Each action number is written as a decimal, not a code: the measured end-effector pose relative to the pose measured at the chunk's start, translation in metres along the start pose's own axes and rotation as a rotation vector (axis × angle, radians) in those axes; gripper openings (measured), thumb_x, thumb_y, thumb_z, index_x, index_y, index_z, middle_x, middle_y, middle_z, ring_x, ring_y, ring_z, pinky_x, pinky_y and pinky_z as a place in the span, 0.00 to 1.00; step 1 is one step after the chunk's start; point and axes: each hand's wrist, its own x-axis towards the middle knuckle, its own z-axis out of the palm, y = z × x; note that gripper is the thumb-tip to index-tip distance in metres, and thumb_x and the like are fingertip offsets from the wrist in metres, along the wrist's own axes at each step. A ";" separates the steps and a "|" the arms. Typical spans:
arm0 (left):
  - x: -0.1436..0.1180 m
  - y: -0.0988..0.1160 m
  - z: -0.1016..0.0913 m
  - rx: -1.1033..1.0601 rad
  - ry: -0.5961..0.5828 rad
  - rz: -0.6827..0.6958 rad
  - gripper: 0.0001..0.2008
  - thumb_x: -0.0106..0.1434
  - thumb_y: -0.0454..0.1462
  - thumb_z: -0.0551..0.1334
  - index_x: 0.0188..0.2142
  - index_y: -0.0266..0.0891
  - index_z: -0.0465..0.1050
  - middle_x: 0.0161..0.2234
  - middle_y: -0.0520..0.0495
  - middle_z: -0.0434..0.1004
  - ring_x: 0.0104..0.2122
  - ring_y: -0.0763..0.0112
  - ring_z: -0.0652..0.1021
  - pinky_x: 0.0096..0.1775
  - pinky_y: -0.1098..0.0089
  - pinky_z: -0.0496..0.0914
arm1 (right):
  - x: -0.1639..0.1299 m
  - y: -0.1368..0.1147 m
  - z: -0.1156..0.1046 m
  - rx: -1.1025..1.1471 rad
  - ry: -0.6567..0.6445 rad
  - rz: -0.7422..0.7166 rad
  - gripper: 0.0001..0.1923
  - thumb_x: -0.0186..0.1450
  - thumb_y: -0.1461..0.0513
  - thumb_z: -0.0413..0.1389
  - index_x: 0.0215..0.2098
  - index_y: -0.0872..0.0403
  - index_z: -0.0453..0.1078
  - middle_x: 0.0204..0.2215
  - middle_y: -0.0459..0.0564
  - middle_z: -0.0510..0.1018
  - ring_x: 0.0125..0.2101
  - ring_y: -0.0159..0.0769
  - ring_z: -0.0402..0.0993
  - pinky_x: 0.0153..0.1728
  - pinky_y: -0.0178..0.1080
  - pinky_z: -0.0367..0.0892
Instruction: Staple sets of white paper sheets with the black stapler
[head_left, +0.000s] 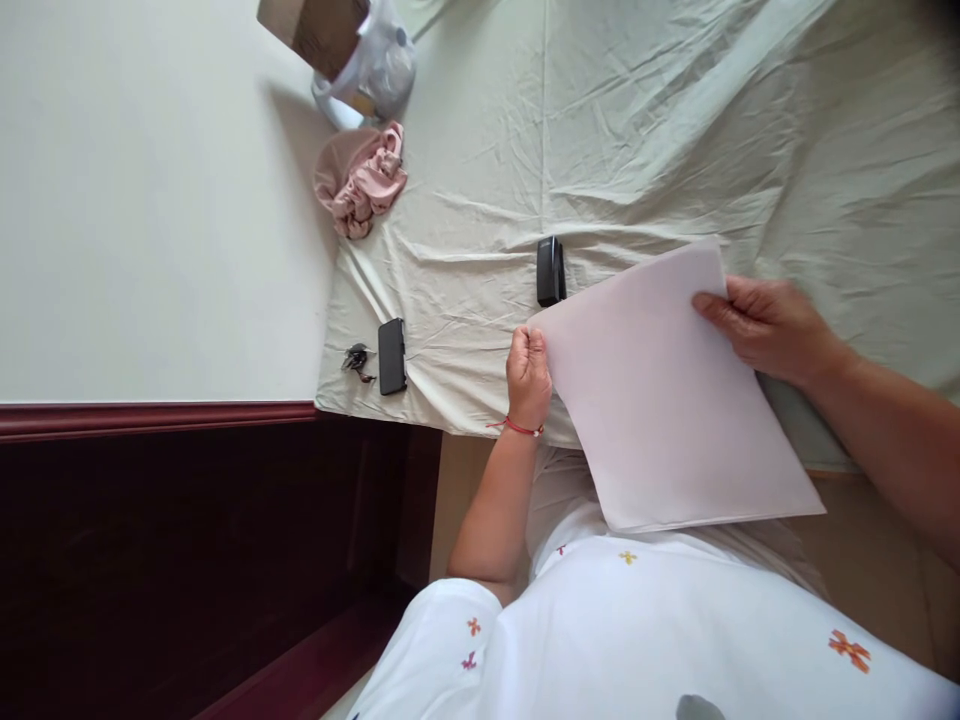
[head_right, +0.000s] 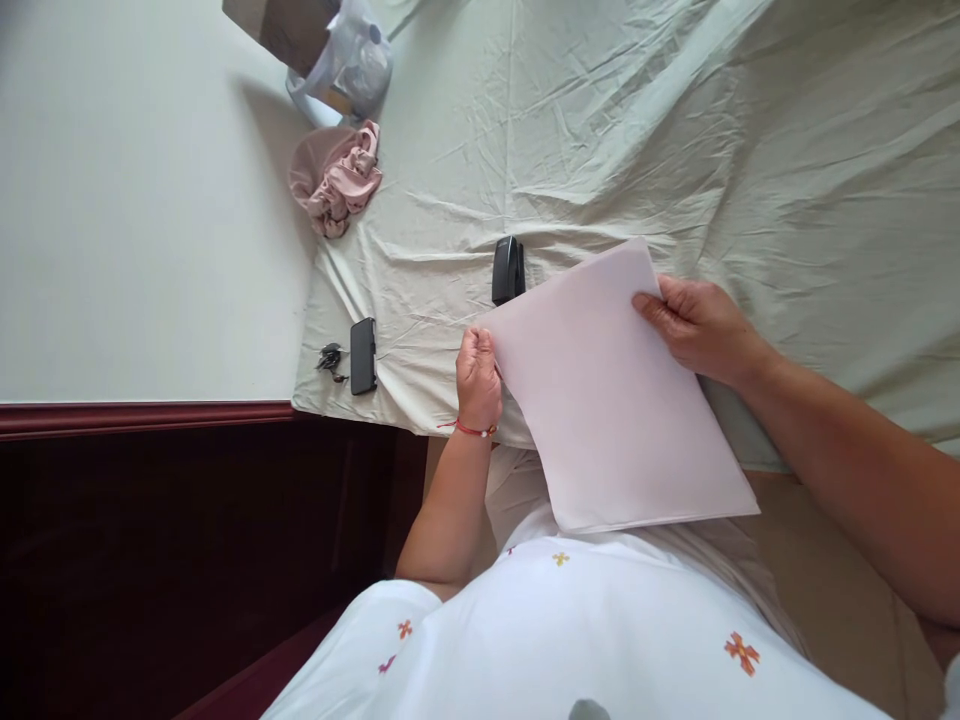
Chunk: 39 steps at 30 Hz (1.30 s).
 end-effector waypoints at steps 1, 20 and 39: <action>0.003 -0.002 0.003 -0.001 -0.004 0.002 0.28 0.66 0.64 0.64 0.42 0.43 0.72 0.41 0.48 0.78 0.45 0.66 0.79 0.54 0.65 0.75 | 0.000 -0.001 0.000 -0.012 0.001 -0.010 0.25 0.66 0.39 0.56 0.38 0.51 0.77 0.26 0.47 0.77 0.24 0.35 0.68 0.25 0.37 0.63; -0.004 0.000 0.008 -0.394 -0.091 -0.040 0.25 0.55 0.47 0.76 0.52 0.52 0.80 0.43 0.51 0.82 0.42 0.65 0.81 0.47 0.64 0.75 | 0.006 0.015 -0.002 -0.170 -0.075 -0.070 0.27 0.69 0.39 0.53 0.44 0.51 0.78 0.34 0.50 0.83 0.31 0.40 0.76 0.31 0.40 0.68; -0.002 -0.005 0.008 -0.307 -0.038 -0.047 0.27 0.57 0.53 0.77 0.51 0.49 0.74 0.43 0.50 0.76 0.41 0.70 0.79 0.45 0.69 0.74 | 0.007 0.013 -0.001 -0.168 -0.102 -0.080 0.23 0.69 0.42 0.54 0.42 0.51 0.76 0.34 0.51 0.83 0.32 0.41 0.77 0.30 0.40 0.68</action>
